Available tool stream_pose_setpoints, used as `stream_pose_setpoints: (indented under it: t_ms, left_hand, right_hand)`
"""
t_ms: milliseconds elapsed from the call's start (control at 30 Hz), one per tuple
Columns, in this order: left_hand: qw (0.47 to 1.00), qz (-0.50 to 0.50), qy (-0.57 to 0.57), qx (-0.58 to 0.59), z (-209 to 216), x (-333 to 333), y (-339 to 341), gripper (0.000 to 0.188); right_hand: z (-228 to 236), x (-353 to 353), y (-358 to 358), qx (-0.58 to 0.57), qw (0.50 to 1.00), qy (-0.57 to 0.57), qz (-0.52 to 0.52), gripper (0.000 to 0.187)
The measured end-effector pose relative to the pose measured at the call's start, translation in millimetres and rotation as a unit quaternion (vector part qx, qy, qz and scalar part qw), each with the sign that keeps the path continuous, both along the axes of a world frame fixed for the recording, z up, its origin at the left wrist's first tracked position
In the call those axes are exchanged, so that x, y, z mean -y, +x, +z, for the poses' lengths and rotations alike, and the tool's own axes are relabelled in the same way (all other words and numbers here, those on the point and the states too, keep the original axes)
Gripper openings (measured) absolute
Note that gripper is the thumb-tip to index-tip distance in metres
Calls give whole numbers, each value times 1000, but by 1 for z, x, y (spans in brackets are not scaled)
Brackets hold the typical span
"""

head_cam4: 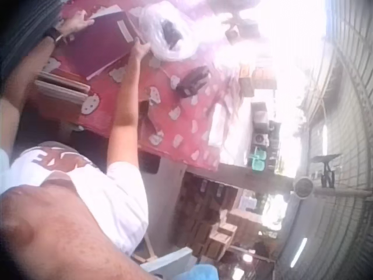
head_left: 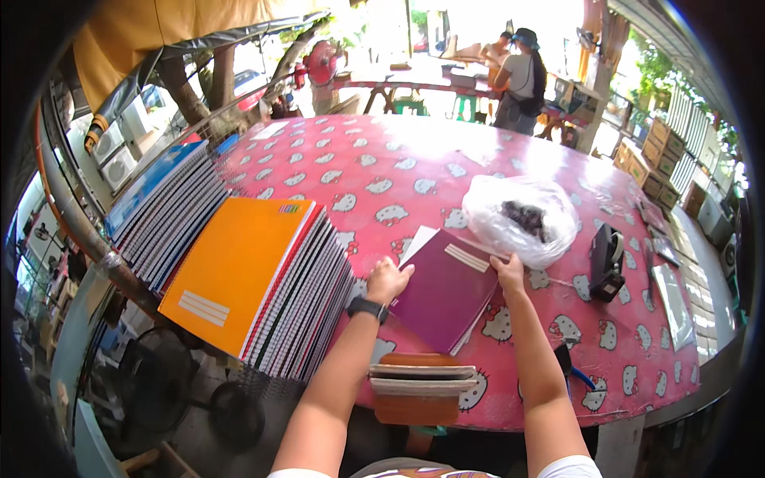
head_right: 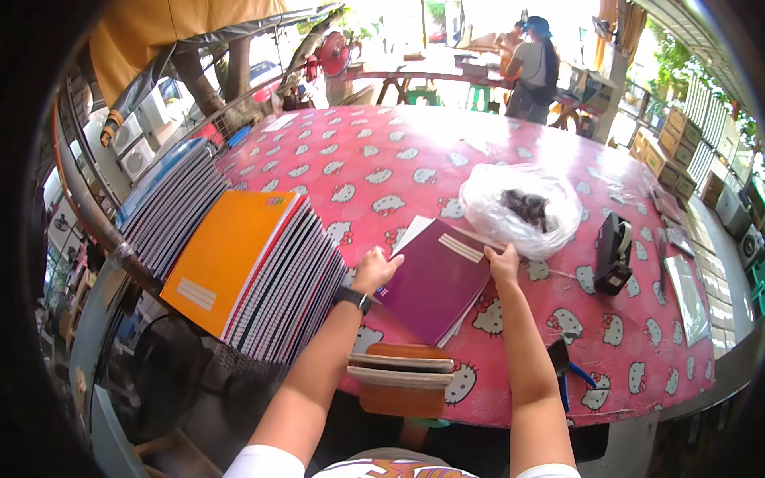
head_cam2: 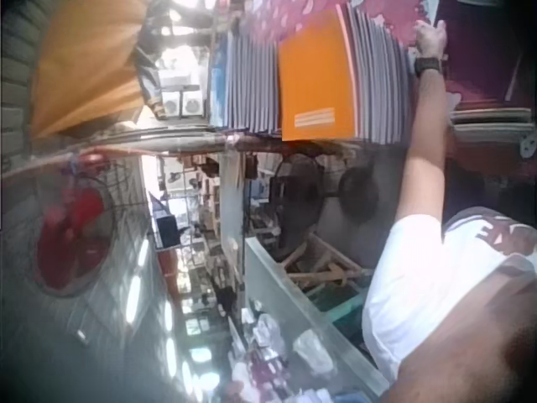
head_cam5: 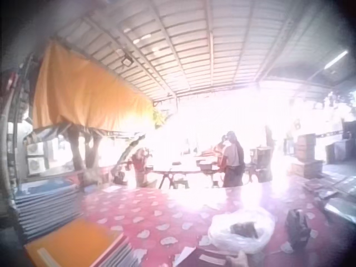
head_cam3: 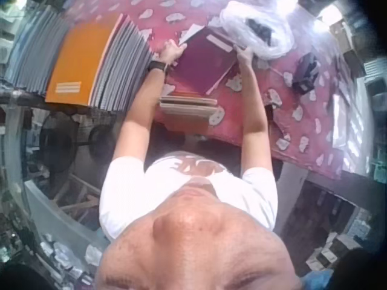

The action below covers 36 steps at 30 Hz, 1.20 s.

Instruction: The person assembles notebooks by picking up covers of different colors, aligning them with a stack of paper, and using a hand-held tool to press down on the spiral binding. They place the finished notebooks into a stack and repeat the process for several items.

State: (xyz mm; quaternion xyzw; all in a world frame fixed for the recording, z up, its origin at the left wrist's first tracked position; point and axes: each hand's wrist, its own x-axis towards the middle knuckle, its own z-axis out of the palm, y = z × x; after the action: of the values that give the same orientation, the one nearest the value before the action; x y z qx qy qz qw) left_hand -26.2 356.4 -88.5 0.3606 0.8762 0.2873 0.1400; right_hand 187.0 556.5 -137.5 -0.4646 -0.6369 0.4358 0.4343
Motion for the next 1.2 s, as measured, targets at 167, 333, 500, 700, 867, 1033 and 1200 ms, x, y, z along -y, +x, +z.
stream_pose_setpoints:
  t_ms: [167,333,500,700,867,1033,1200]
  left_hand:
    - [984,-25,-37,175,2,-2,-43,63]
    - [968,-56,-65,237,43,-7,-18,59]
    - [966,-34,-45,253,28,-6,-23,56]
    - [993,6,-77,94,13,-28,-26,57]
    - [978,32,-65,195,22,-26,-29,45]
    - [957,27,-21,289,31,-23,-29,44]
    - [978,-89,6,186,20,-15,-32,48]
  right_hand:
    - [21,52,-22,21,997,69,-41,49]
    - [13,41,-12,21,987,132,-86,51]
    - [21,50,-16,12,993,99,-69,50]
    - [19,50,-15,16,991,109,-71,52]
    - [24,52,-15,-4,995,84,-59,52]
    - [17,48,-17,-12,995,80,-58,52]
    - [22,60,-26,-1,998,46,-31,56]
